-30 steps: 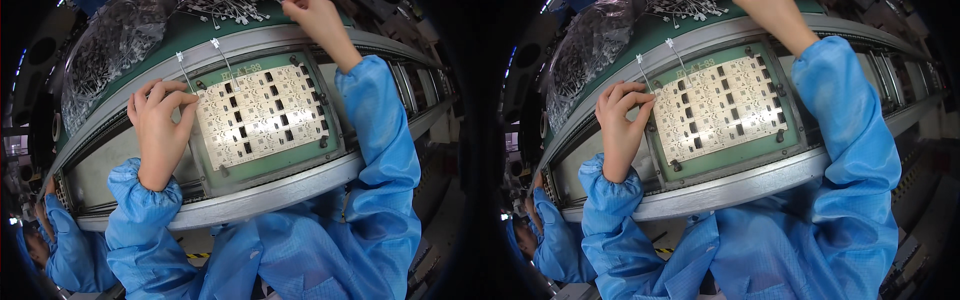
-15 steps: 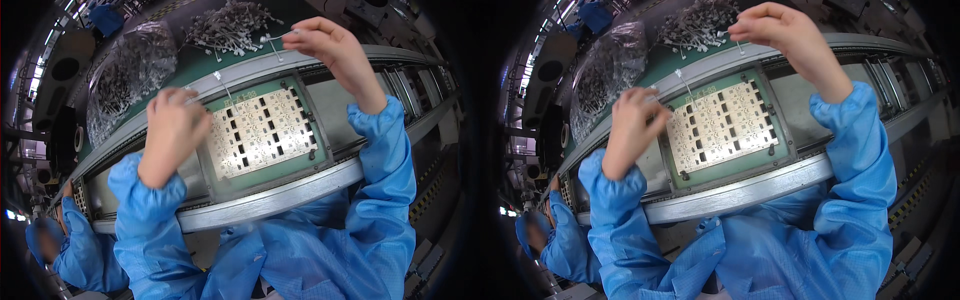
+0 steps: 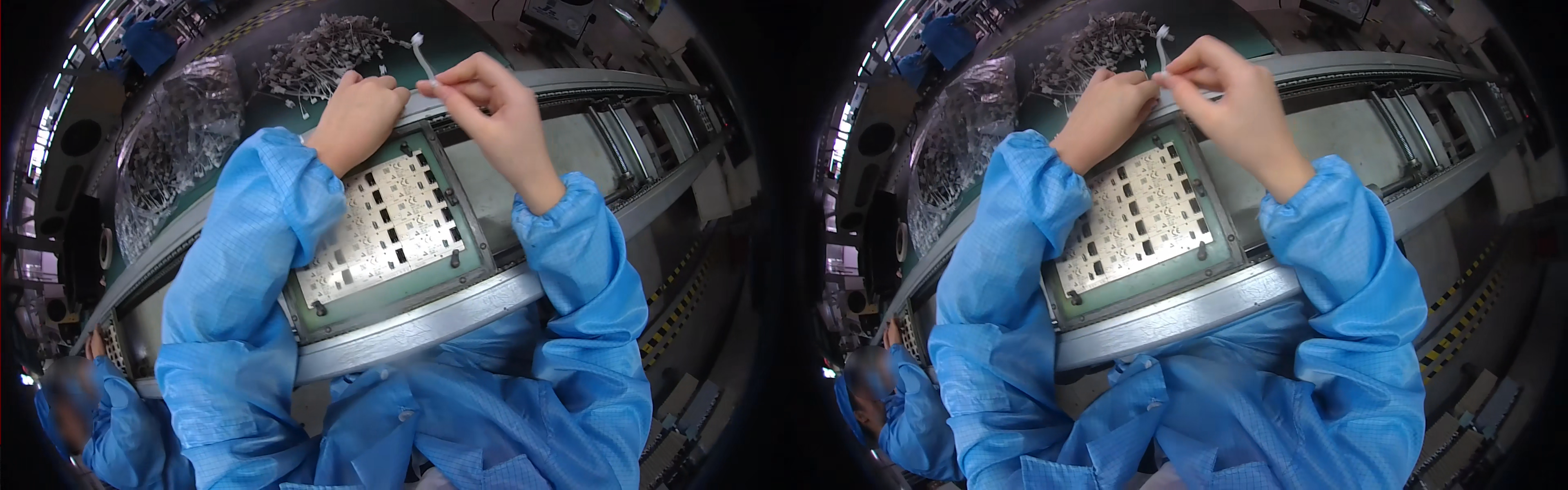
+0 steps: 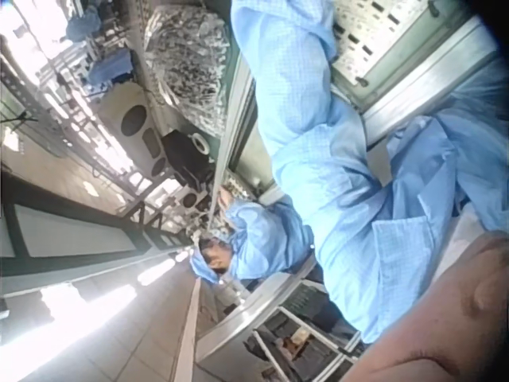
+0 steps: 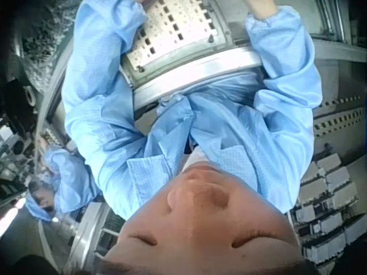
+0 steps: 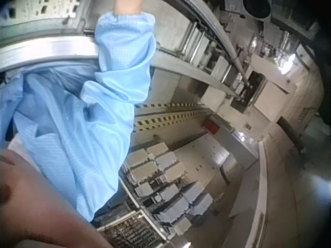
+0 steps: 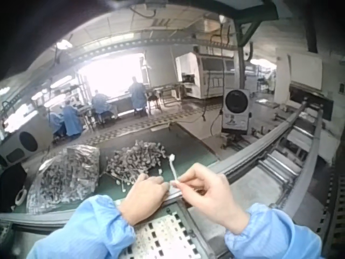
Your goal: Picking and placing small electronic components onto a printed circuit board on an assembly line.
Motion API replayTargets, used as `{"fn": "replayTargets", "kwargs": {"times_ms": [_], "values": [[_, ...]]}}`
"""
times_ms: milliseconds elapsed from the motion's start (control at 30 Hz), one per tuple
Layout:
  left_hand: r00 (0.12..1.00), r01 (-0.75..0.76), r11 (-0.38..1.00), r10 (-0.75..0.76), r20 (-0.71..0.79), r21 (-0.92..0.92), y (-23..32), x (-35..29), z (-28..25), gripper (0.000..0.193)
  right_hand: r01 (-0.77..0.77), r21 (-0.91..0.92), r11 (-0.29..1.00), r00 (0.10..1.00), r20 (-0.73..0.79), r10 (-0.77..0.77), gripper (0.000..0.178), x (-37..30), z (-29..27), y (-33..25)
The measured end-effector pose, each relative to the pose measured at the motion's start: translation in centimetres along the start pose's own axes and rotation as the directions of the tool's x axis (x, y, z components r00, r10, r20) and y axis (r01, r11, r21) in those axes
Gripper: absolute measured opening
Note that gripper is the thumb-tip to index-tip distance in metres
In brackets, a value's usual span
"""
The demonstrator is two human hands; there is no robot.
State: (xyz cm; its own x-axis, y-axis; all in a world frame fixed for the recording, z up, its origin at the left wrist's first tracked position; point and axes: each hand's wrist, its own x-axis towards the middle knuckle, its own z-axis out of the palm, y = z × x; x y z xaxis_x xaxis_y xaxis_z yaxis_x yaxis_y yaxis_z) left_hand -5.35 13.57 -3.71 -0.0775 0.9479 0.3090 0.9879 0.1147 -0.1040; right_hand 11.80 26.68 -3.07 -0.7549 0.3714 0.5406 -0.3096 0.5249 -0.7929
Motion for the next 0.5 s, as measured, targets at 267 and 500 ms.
{"fn": "replayTargets", "kwargs": {"times_ms": [267,500], "values": [[0.804,0.349,0.608,-0.585,-0.105,-0.713,-4.2,-3.6,-5.9,0.019,0.242,-0.122,0.963,0.954,0.211,-0.213,0.006,-1.5,3.5,-1.3],[0.718,0.383,0.227,-0.683,0.134,-0.896,-2.2,-14.9,-10.7,0.028,0.399,-0.416,0.817,0.867,0.462,-0.188,0.005,-1.6,4.5,0.3]]}}
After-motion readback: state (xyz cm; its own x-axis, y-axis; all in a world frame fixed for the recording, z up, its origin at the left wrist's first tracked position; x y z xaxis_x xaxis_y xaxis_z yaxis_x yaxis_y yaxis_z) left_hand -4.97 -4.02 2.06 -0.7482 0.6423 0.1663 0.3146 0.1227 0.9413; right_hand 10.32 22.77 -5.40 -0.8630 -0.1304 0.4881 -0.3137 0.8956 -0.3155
